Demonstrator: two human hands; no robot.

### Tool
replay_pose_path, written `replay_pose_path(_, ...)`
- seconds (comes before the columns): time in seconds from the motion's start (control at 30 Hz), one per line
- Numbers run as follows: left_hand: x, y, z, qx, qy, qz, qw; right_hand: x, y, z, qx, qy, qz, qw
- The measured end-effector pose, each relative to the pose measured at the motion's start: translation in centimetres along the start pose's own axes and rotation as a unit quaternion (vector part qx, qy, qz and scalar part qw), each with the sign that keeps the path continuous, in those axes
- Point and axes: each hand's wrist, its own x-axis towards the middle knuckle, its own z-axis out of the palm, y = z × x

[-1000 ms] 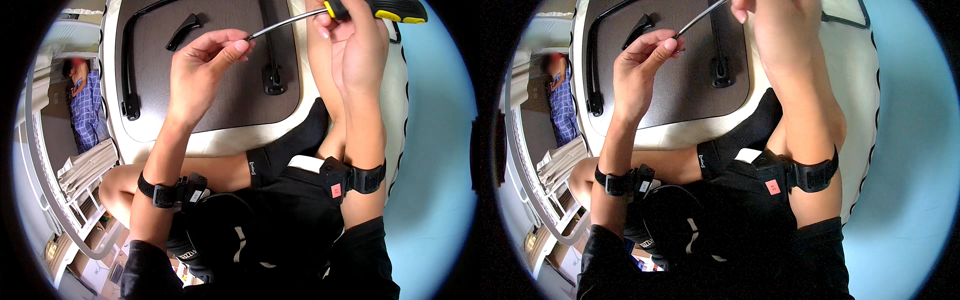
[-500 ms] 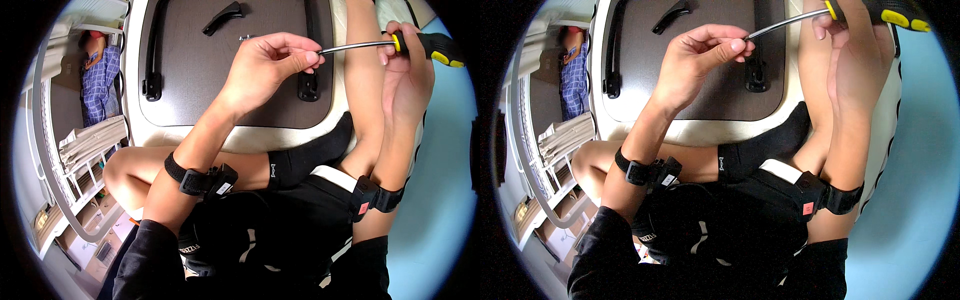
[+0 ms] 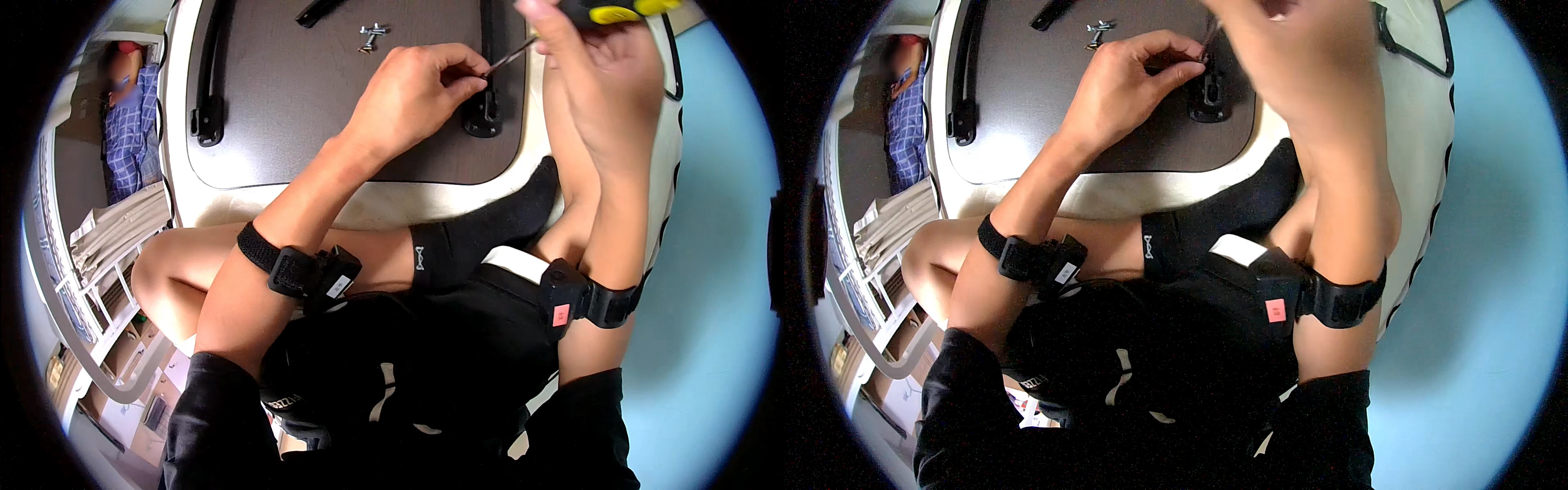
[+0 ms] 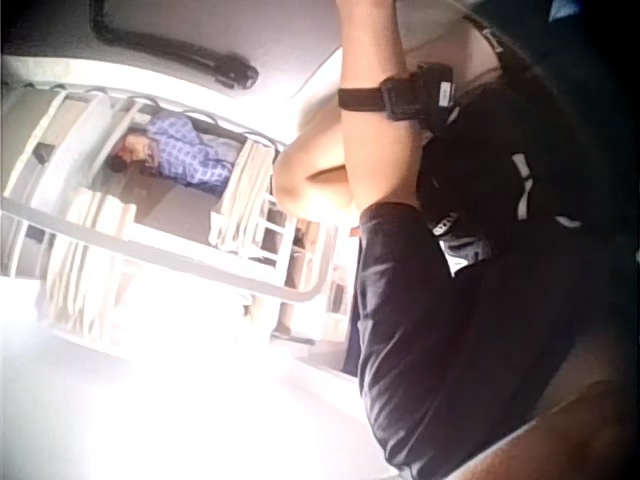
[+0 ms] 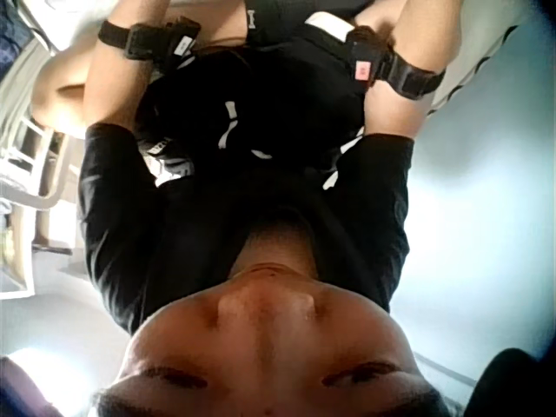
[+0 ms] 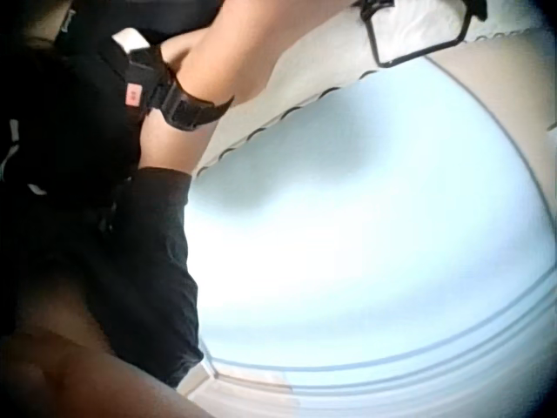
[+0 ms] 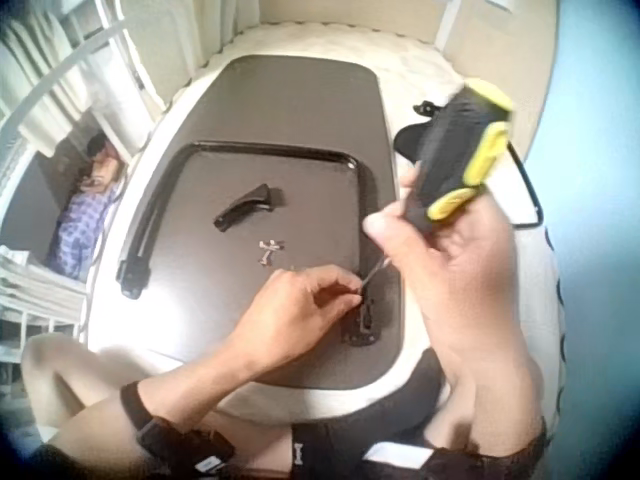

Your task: The person assembles a small table by placing the frame pieces onto the tabletop and using a screwdriver to secure them with screws.

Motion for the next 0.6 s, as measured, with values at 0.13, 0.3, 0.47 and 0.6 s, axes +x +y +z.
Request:
replay_pose_path(0.13,-0.2,-1.1,0.6,-0.01,0.058,0.04,0.997,-0.3,-0.2,0.4,-0.026,-0.087,-0.015,0.996)
replay_pose_path(0.3,-0.2,-0.1,0.1,0.02,0.004,-0.006,1.0,0.2,0.3,-0.8,-0.16,-0.126,-0.069,0.977)
replay_pose_path(0.47,-0.3,-0.4,-0.3,0.043,-0.054,0.071,0.995,0.4,1.2,-0.4,-0.038,-0.109,-0.071,0.991)
replay_pose_path(0.6,-0.9,-0.2,-0.1,0.074,-0.072,0.084,0.991,0.1,-0.9,-0.7,-0.066,-0.113,-0.017,0.991)
